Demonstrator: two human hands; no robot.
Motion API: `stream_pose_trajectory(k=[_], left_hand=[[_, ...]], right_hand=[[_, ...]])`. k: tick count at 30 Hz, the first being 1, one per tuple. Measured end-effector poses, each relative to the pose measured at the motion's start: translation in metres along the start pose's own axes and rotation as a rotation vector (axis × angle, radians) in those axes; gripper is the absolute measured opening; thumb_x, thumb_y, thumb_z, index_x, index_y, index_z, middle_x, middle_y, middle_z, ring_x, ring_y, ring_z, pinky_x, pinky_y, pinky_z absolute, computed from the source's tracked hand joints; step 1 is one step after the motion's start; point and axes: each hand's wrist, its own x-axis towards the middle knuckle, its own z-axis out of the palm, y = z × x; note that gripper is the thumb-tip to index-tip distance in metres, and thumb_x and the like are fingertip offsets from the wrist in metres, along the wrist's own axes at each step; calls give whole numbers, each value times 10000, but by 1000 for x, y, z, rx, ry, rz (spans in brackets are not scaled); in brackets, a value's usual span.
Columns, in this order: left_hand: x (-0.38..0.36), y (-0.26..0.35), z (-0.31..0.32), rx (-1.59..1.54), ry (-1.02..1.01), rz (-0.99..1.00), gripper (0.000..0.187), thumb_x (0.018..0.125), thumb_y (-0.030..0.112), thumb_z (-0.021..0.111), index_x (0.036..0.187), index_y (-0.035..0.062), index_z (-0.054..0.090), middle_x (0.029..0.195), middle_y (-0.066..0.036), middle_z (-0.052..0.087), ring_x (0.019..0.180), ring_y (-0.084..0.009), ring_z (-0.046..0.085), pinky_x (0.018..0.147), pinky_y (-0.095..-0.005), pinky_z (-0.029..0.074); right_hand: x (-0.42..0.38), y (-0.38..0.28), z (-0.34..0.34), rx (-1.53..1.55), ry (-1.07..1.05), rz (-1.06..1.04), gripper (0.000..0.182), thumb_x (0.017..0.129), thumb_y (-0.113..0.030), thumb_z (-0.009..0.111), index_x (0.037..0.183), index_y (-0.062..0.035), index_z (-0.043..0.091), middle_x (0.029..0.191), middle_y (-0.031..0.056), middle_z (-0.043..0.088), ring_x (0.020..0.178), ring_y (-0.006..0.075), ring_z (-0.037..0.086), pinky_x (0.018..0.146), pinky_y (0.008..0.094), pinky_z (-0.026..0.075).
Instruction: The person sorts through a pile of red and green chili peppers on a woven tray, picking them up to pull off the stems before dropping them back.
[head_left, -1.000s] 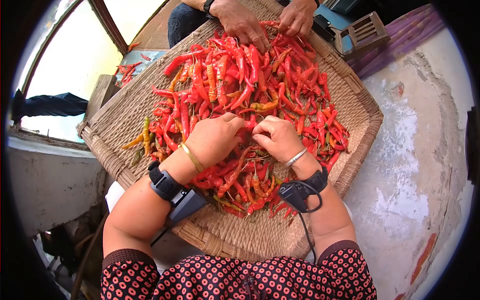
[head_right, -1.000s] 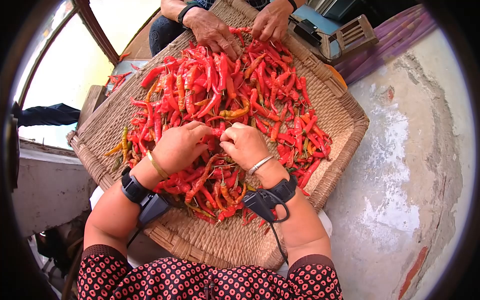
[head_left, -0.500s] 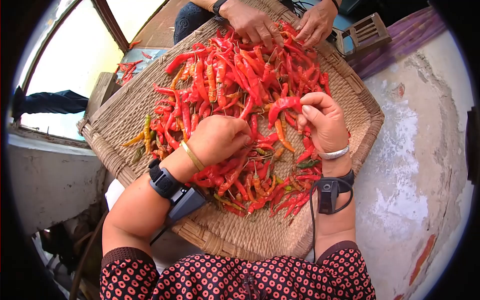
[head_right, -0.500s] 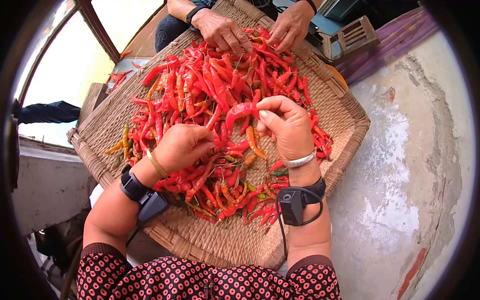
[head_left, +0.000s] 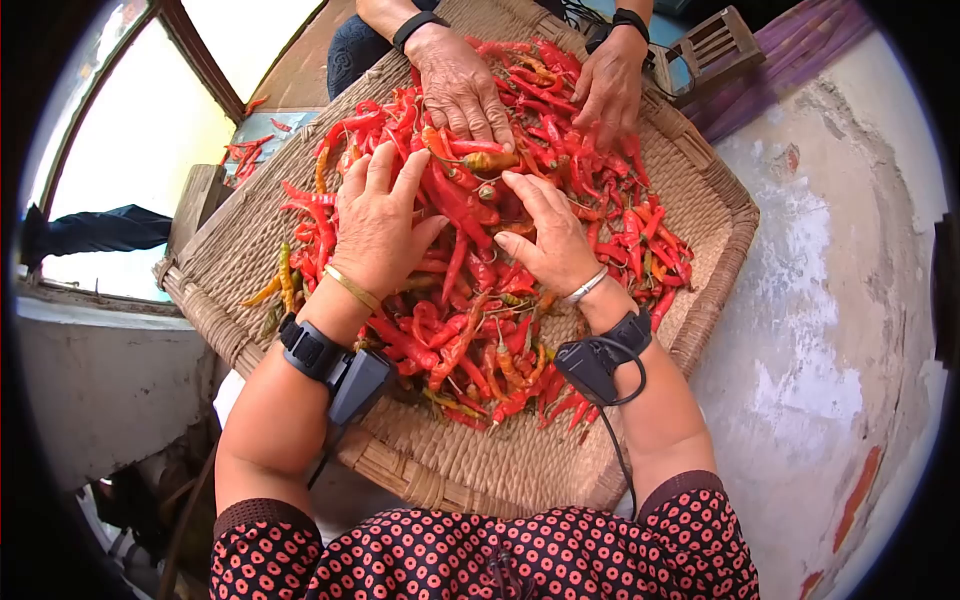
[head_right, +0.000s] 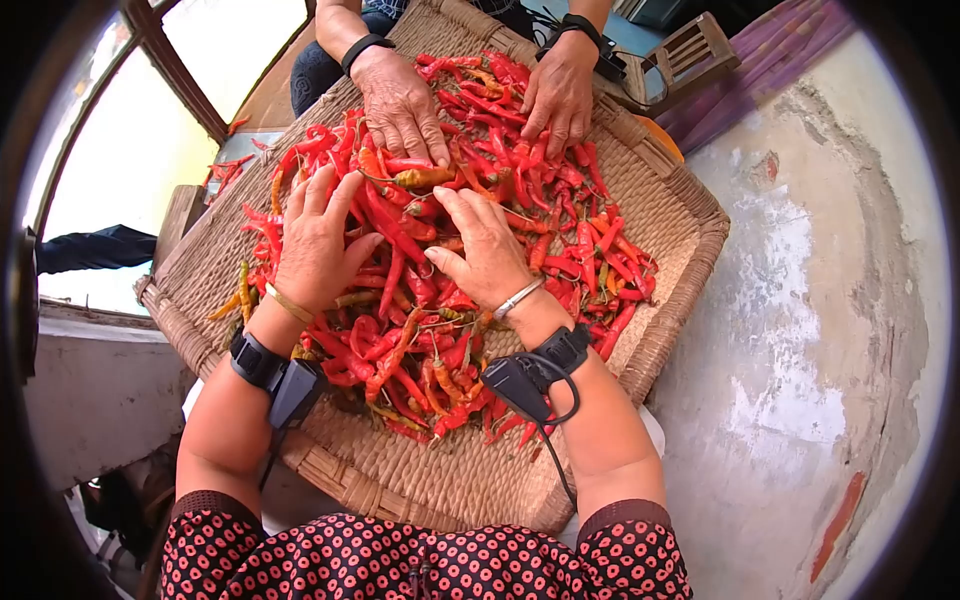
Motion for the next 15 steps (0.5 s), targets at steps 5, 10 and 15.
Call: stream_pose_trajectory(k=[5, 10, 15], left_hand=[[2, 0, -4, -174, -152, 101, 627, 624, 205, 719, 1194, 94, 484, 1152, -135, 497, 1033, -325, 464, 897, -405, 386], [-7, 4, 1, -311, -175, 221, 438, 583, 123, 685, 1007, 84, 587, 993, -102, 565, 895, -291, 509, 802, -376, 420], [-21, 15, -3, -394, -309, 318, 323, 597, 118, 673, 912, 102, 605, 808, -74, 592, 762, -266, 535, 689, -366, 423]], right_hand=[[3, -11, 8, 115, -160, 133, 685, 739, -220, 650, 1319, -47, 329, 1223, 166, 446, 1149, 304, 413, 996, 378, 307], [1, -17, 13, 156, -133, 216, 743, 690, -187, 711, 1322, -98, 332, 979, 109, 551, 879, 223, 580, 751, 305, 487], [-4, -36, -4, 85, -431, 243, 667, 690, -238, 708, 1264, -95, 400, 801, 137, 587, 777, 269, 606, 707, 337, 475]])
